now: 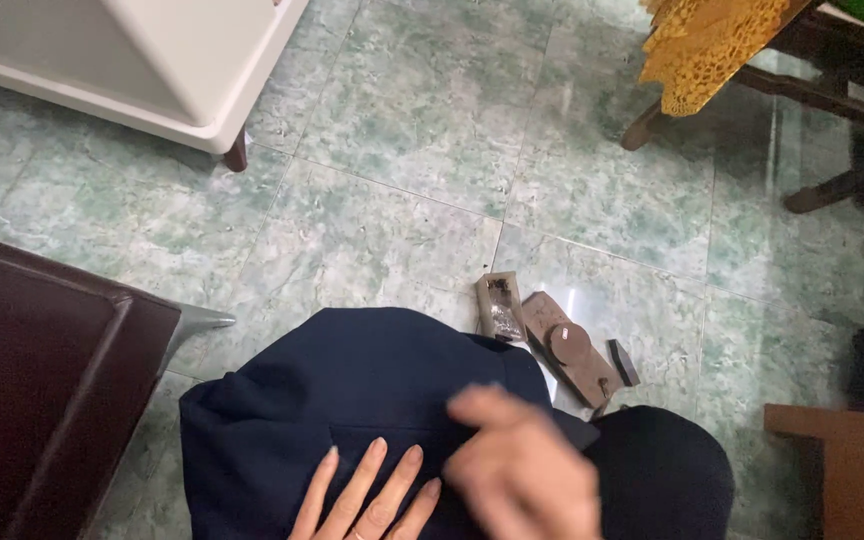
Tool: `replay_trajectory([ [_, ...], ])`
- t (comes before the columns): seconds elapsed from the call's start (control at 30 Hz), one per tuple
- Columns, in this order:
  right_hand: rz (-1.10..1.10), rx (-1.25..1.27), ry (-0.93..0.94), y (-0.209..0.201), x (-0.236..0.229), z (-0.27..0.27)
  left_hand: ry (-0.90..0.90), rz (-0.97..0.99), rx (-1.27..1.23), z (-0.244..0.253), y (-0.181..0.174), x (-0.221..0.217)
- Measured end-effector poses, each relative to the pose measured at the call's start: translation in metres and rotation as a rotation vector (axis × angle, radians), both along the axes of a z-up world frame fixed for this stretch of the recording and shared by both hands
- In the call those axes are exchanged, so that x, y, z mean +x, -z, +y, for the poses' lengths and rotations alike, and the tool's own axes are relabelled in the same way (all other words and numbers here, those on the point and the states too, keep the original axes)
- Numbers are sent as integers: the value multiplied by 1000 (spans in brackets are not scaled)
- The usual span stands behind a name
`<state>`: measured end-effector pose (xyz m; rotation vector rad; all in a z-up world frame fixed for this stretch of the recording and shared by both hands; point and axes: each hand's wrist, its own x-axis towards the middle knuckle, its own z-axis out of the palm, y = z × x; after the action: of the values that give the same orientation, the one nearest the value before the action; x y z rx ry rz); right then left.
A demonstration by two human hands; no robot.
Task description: Repairing or assembling a zipper on a dark blue garment while sitting on the floor
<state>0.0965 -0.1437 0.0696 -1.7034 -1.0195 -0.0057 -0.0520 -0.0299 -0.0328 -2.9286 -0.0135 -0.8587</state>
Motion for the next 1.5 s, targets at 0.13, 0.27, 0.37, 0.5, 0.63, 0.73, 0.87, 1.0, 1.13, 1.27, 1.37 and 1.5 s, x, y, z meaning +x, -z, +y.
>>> replay_trajectory([
  [0.13,-95,-89,-318,39,-11,-4,130,98,-267,39,-26,-2],
  [0.27,-218,-84,-433,48,-12,-8,201,182,-672,87,-86,25],
  [0.37,-312,-70,-455,46,-9,-11,98,452,-996,97,-110,51],
  [0.5,-302,-83,-463,36,-7,-11,166,731,-981,100,-114,68],
  [0.63,-296,-55,-460,41,-8,-10,171,895,-875,99,-118,79],
  [0.73,-254,-60,-468,41,-9,-11,148,938,-795,97,-112,83],
  [0.87,-279,-69,-447,39,-11,-10,174,932,-767,95,-109,82],
  [1.0,-267,-57,-426,38,-11,-10,197,831,-736,96,-108,83],
  [1.13,-264,-47,-412,37,-12,-10,158,861,-725,94,-113,86],
  [1.27,-303,-42,-406,38,-12,-10,275,876,-670,90,-111,86],
  [1.37,-299,-37,-391,37,-13,-10,311,850,-626,89,-110,87],
  [1.5,-304,-19,-368,38,-13,-11,368,799,-553,86,-107,87],
])
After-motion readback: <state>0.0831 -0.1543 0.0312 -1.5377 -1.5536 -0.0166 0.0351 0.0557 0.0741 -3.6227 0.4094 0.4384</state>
